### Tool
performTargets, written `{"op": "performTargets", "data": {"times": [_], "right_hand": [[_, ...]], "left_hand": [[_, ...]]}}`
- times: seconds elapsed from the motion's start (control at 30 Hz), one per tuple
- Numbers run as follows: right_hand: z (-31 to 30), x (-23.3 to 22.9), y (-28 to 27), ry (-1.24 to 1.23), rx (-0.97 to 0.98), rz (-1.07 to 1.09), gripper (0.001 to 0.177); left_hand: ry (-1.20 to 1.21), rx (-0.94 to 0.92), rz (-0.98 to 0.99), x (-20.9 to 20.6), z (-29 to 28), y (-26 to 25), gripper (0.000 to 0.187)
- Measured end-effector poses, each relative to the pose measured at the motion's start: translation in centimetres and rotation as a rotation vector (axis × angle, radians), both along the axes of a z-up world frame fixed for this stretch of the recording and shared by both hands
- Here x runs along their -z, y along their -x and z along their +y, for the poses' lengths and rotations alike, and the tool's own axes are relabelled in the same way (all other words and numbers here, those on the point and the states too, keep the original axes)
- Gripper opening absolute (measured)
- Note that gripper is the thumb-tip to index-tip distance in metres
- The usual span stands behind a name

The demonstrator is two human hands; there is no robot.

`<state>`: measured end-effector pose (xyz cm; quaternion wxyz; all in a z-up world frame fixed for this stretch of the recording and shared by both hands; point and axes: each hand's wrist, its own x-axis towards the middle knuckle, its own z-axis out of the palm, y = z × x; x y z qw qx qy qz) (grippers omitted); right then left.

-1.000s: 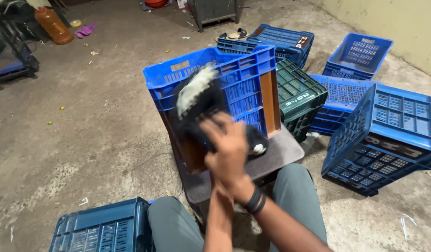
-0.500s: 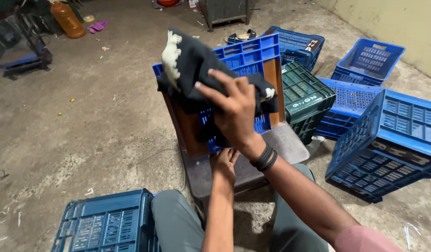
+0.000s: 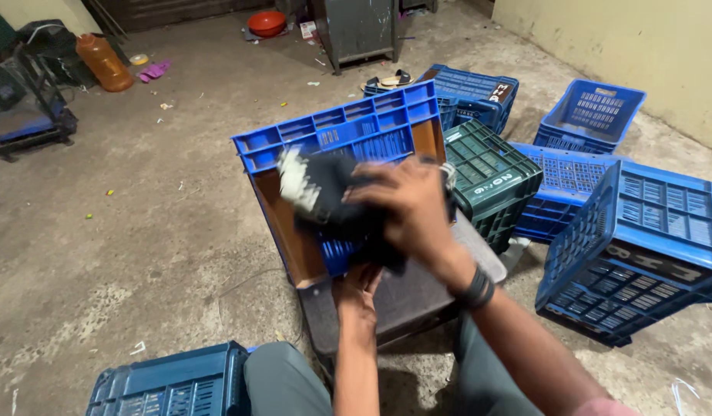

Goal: The person wipes the exterior and interior surfaces of a blue plastic crate using a dark cloth. They rotate the crate to clean multiple sides and then place it aside before picking up another crate to continue wiping.

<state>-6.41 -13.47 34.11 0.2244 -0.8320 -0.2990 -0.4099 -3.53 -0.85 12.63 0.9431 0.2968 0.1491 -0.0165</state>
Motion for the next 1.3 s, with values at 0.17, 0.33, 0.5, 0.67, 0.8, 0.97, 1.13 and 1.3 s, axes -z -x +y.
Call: {"op": "performTargets", "data": {"times": [0.17,0.33,0.5,0.67,0.8,0.97,1.13,1.3], "right_hand": [[-3.2,0.7,-1.8,-0.155,0.245,-0.156,0.055],[-3.4,6.3,3.1,-0.079,0.061,0.070,0.056],[-3.6,10.1,6.9,-0.070,0.029,0.281,0.058],[-6.6,7.6,3.8,-0.199,0.033,0.105,0.054],[-6.7,4.6,1.5,-0.459,0.427,-0.055,0.054],[-1.8,3.8,-0.3,-0.618,0.422,-0.129,0.058],[6.3,6.8,3.4,-0.508,0.285,-0.074,0.053],[8.0,8.5,7.4,-0.296,-0.043,0.128,0.056]], "left_hand": [[-0.059,-0.011,0.038,6.0,0.4,-1.9,0.022],[-0.009,0.005,0.142,7.9,0.1,-1.7,0.024],[0.161,0.028,0.202,10.0,1.4,-1.2,0.026],[0.117,0.039,0.154,10.3,1.3,-1.5,0.016],[0.087,0.038,0.157,9.3,1.4,-1.1,0.015],[0.053,0.045,0.144,8.8,-0.1,-0.1,0.022],[0.105,0.094,0.092,9.0,-0.7,-0.8,0.024],[0.120,0.132,0.066,10.1,0.7,-0.7,0.025]]}}
